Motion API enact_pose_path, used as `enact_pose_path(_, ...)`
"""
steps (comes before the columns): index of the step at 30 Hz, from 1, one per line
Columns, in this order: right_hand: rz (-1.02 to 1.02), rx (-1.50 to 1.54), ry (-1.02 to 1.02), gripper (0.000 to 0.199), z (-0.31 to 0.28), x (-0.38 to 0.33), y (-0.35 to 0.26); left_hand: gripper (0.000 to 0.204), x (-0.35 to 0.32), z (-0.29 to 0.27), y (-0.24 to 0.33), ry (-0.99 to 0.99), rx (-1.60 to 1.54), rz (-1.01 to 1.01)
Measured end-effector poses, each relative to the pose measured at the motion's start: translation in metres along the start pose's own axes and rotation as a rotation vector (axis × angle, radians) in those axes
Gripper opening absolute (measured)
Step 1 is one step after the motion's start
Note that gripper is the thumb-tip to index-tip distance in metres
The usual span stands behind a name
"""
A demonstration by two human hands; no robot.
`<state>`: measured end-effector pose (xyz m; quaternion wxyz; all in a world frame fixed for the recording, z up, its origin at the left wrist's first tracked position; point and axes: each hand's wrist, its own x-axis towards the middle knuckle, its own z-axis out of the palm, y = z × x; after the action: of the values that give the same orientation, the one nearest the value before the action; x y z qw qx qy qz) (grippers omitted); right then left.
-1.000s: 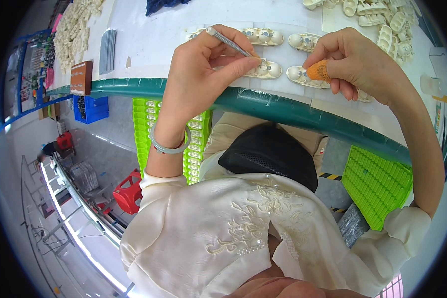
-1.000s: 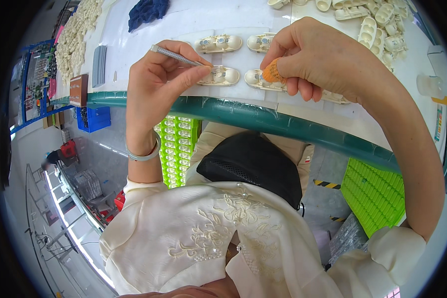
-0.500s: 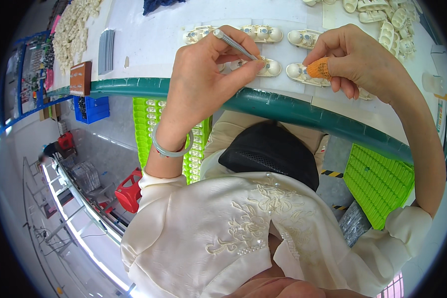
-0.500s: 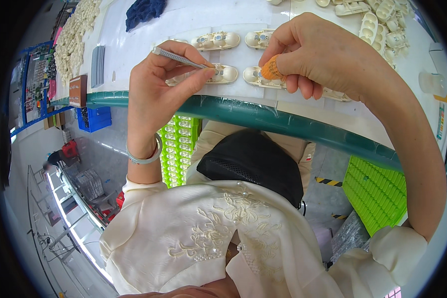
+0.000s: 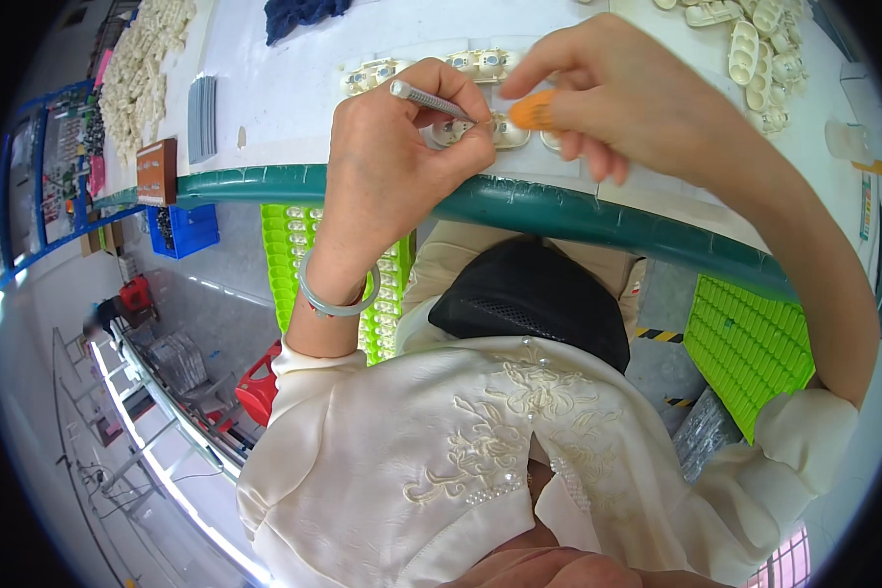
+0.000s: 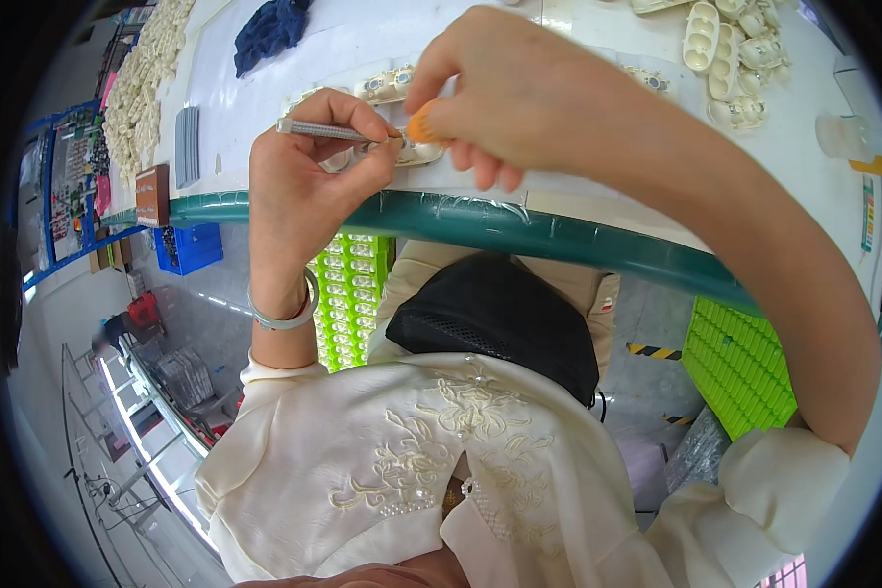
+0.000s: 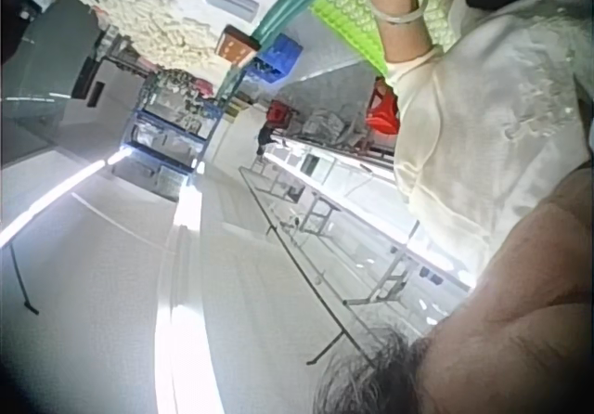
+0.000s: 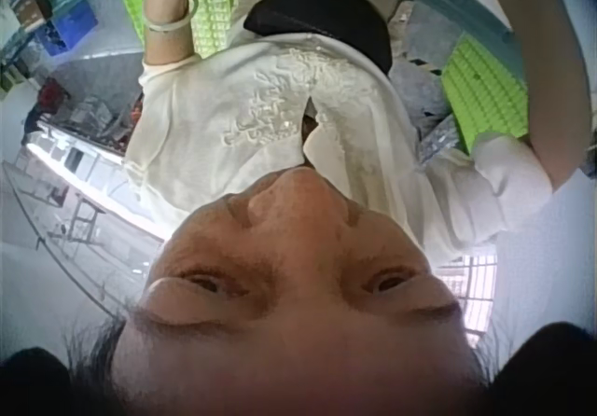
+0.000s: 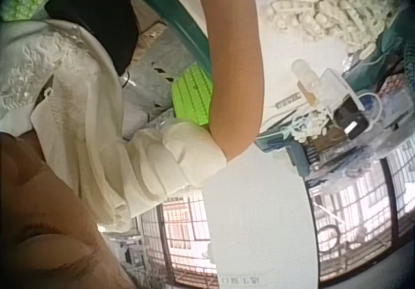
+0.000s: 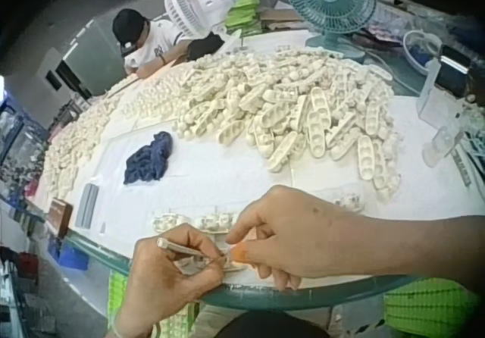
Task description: Assembling, scraping, and gluing small white plastic components at a factory workbench.
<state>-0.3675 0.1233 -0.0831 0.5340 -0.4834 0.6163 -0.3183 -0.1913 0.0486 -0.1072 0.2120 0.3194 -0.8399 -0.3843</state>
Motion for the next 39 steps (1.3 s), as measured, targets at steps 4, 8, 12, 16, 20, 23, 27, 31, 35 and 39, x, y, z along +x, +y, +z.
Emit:
enact_pose_path(4, 0.029, 0.011, -0.063, 0.022, 0.007, 0.011, 0.004, 0.008, 0.001, 0.004, -0.006, 0.027, -0.118, 0.047)
enact_pose_path(8, 0.063, 0.017, -0.054, 0.020, 0.005, 0.011, 0.003, 0.009, 0.001, 0.001, -0.009, 0.014, -0.130, 0.103)
enact_pose_path(12, 0.040, 0.049, -0.073, 0.018, 0.004, 0.013, 0.005, 0.009, 0.000, -0.002, -0.011, 0.021, -0.126, 0.104)
enact_pose_path(16, 0.019, -0.035, -0.025, 0.017, 0.007, 0.008, 0.000, 0.011, 0.003, -0.004, -0.008, -0.022, -0.067, 0.130)
enact_pose_path(20, 0.072, -0.080, -0.024, 0.015, 0.010, 0.011, -0.011, 0.010, 0.003, -0.006, -0.013, -0.039, -0.119, 0.133)
enact_pose_path(23, 0.115, -0.104, -0.015, 0.013, 0.016, 0.015, -0.017, 0.010, 0.004, -0.020, -0.010, -0.101, -0.279, -0.016)
enact_pose_path(27, 0.155, -0.147, 0.009, 0.011, 0.015, 0.017, -0.018, 0.013, -0.001, -0.037, -0.002, -0.012, -0.284, -0.040)
enact_pose_path(31, 0.174, -0.169, -0.017, 0.011, 0.015, 0.021, -0.018, 0.016, -0.014, -0.030, 0.005, -0.010, -0.342, -0.170)
enact_pose_path(35, 0.131, -0.169, -0.002, 0.012, 0.017, 0.021, -0.014, 0.013, -0.019, -0.021, 0.004, 0.038, -0.122, -0.065)
enact_pose_path(39, 0.119, -0.147, -0.010, 0.012, 0.016, 0.021, -0.015, 0.011, -0.021, -0.011, 0.003, 0.104, -0.012, -0.087)
